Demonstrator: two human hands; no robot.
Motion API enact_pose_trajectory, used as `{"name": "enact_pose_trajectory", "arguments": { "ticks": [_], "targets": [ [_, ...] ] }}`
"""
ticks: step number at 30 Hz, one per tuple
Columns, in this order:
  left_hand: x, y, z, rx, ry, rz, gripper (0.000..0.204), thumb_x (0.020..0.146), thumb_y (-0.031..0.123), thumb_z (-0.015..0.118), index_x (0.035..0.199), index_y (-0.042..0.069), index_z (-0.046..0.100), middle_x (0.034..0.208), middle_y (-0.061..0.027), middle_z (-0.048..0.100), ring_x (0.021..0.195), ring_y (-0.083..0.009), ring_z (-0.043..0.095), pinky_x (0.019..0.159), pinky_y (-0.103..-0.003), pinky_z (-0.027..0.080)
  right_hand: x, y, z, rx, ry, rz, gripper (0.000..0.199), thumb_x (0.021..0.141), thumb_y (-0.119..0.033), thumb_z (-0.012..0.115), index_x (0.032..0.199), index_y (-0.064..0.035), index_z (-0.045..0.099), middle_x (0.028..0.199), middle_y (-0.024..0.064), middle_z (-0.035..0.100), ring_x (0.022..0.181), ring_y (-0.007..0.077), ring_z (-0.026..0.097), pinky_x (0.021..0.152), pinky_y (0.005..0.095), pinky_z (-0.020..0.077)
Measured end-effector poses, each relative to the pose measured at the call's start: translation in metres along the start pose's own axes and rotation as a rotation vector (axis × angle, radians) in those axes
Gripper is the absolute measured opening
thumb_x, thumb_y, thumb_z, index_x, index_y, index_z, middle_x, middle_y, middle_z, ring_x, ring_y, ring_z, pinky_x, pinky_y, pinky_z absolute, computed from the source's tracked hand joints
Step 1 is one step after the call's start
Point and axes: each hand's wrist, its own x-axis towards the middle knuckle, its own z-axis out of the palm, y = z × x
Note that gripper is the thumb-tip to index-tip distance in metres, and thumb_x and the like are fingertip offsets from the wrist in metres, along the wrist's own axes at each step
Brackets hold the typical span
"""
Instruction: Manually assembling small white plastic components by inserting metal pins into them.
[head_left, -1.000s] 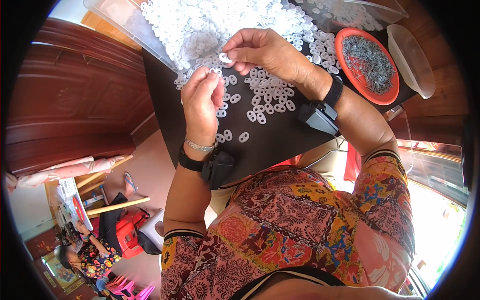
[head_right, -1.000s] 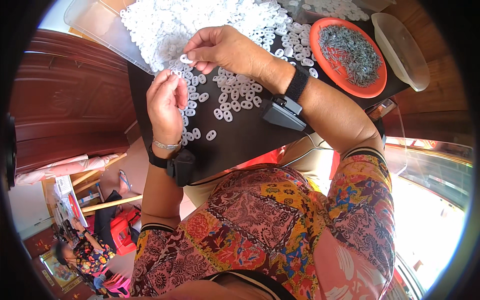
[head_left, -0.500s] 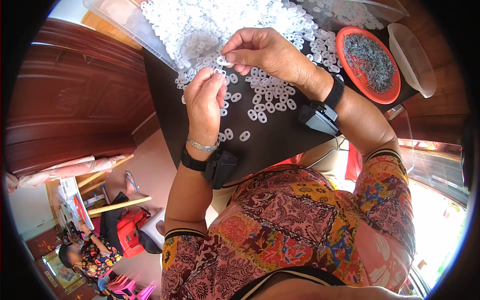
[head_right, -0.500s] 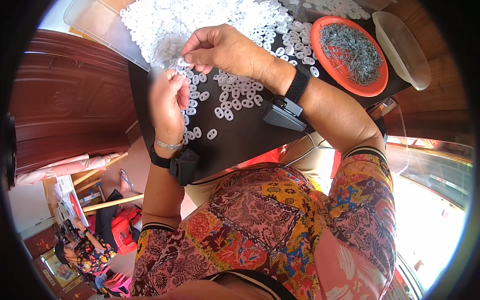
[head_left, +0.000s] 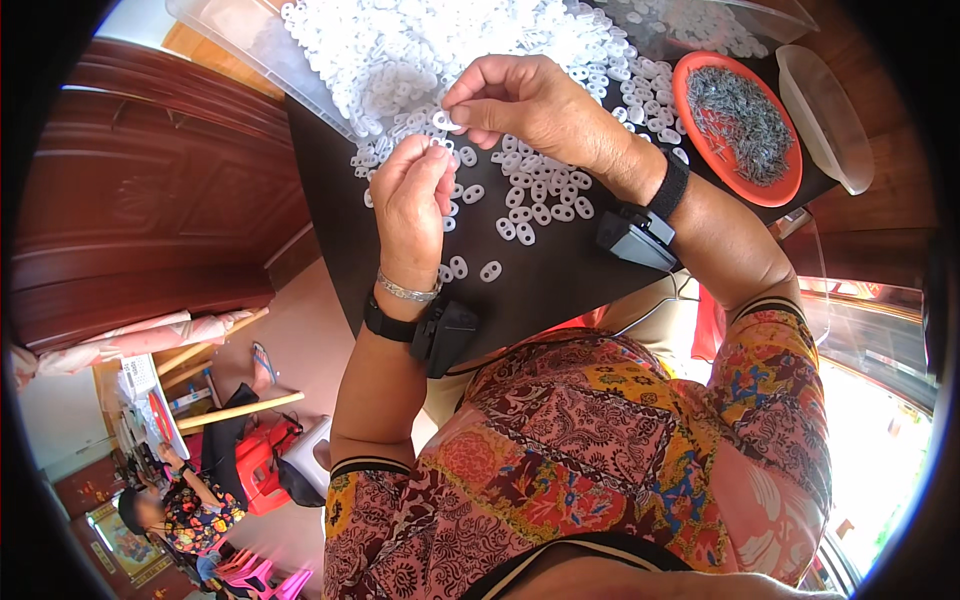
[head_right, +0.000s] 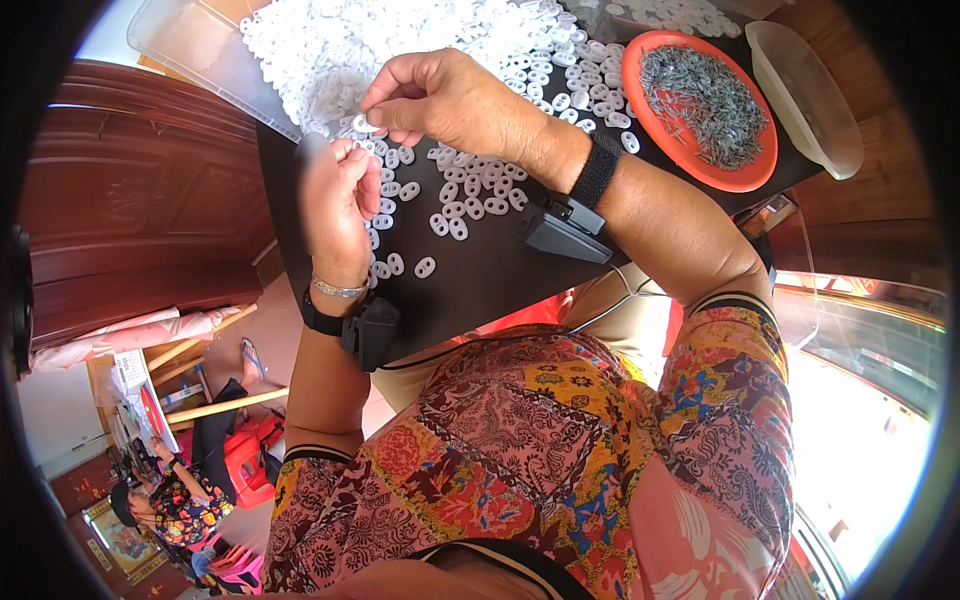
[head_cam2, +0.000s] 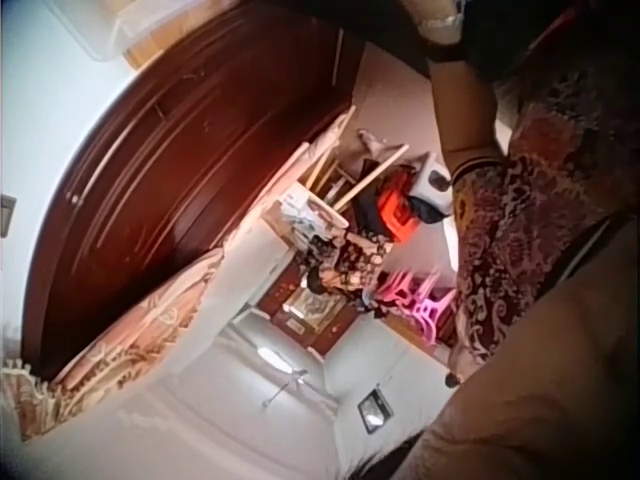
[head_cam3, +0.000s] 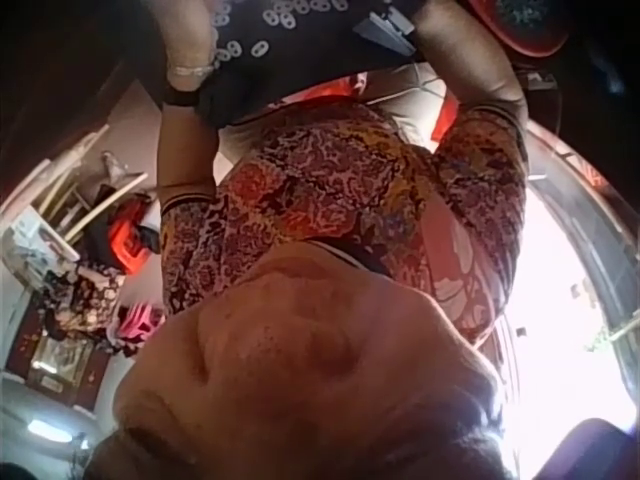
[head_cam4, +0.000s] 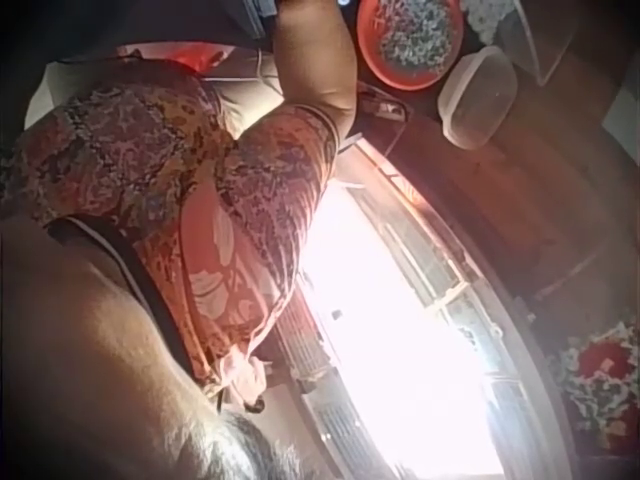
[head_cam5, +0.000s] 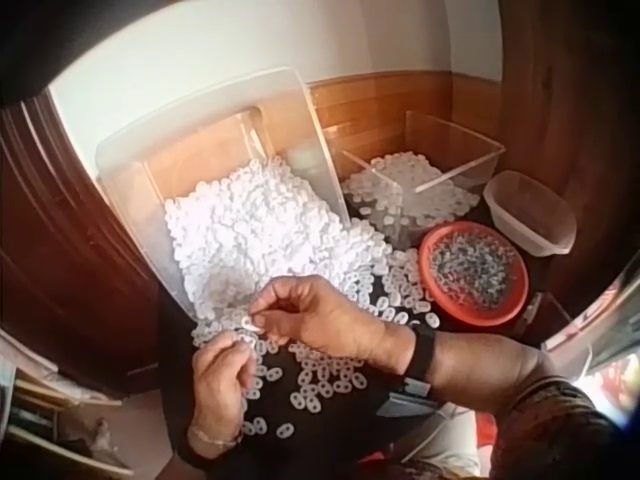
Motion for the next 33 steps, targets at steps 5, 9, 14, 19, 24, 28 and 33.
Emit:
{"name": "enact_pose_trajectory", "arguments": {
  "ticks": [5,9,14,19,24,28,33],
  "targets": [
    [0.0,-0.001,0.001,-0.036,-0.003,0.0,0.021,0.087,0.017,0.052,0.072,0.002,0.054,0.06,0.001,0.048,0.049,-0.0038,0.038,0.043,-0.018,0.029,-0.002,0.002,0.003,-0.034,0.018,-0.091,0.015,0.085,-0.012,0.065,0.094,-0.0007,0.064,0.075,0.0011,0.062,0.066,0.007,0.056,0.062,0.021,0.0486],
    [0.0,-0.001,-0.001,-0.04,-0.014,0.009,0.022,0.087,0.017,0.052,0.072,0.002,0.054,0.06,0.001,0.048,0.048,-0.0039,0.038,0.043,-0.018,0.029,-0.004,0.0,0.006,-0.091,-0.024,-0.044,0.014,0.087,-0.007,0.062,0.099,0.0001,0.062,0.083,0.0006,0.061,0.07,0.0066,0.054,0.066,0.0208,0.0466],
    [0.0,-0.003,0.0,0.008,-0.007,0.024,0.022,0.09,0.017,0.047,0.076,0.002,0.055,0.059,0.001,0.048,0.047,-0.0044,0.039,0.042,-0.019,0.027,-0.003,-0.001,0.006,-0.099,-0.053,-0.018,0.015,0.085,-0.006,0.064,0.099,-0.0001,0.061,0.083,0.0007,0.061,0.072,0.0068,0.055,0.07,0.0213,0.0472],
    [-0.001,-0.003,0.002,-0.128,-0.004,0.005,0.019,0.089,0.017,0.052,0.082,0.0,0.059,0.061,0.0009,0.049,0.049,-0.0043,0.04,0.044,-0.018,0.031,-0.009,-0.006,0.011,-0.241,-0.061,-0.134,0.025,0.079,-0.005,0.07,0.101,-0.0016,0.059,0.082,0.0007,0.061,0.075,0.0074,0.058,0.071,0.0224,0.0492],
    [-0.003,-0.002,-0.002,-0.143,-0.017,0.011,0.02,0.09,0.017,0.053,0.091,-0.001,0.061,0.064,0.001,0.051,0.053,-0.0038,0.043,0.047,-0.018,0.034,-0.01,-0.01,0.014,-0.359,-0.032,-0.165,0.028,0.076,-0.006,0.073,0.1,-0.0041,0.058,0.082,-0.0003,0.06,0.073,0.0073,0.057,0.068,0.0227,0.0495],
    [-0.004,0.0,-0.002,-0.106,-0.035,0.039,0.02,0.09,0.017,0.051,0.09,-0.001,0.06,0.066,0.0012,0.051,0.055,-0.0034,0.042,0.048,-0.017,0.034,-0.01,-0.011,0.014,-0.302,-0.046,-0.167,0.028,0.077,-0.005,0.073,0.1,-0.0042,0.058,0.083,-0.0006,0.059,0.074,0.0069,0.056,0.068,0.0223,0.049],
    [-0.001,0.002,-0.008,0.084,-0.115,0.246,0.023,0.094,0.022,0.05,0.089,0.0,0.054,0.069,0.0012,0.05,0.059,-0.0041,0.04,0.052,-0.019,0.034,-0.01,-0.014,0.013,-0.044,-0.111,-0.137,0.024,0.079,-0.002,0.069,0.1,-0.0041,0.058,0.085,-0.0023,0.058,0.08,0.006,0.055,0.072,0.0212,0.0477]
  ]
}}
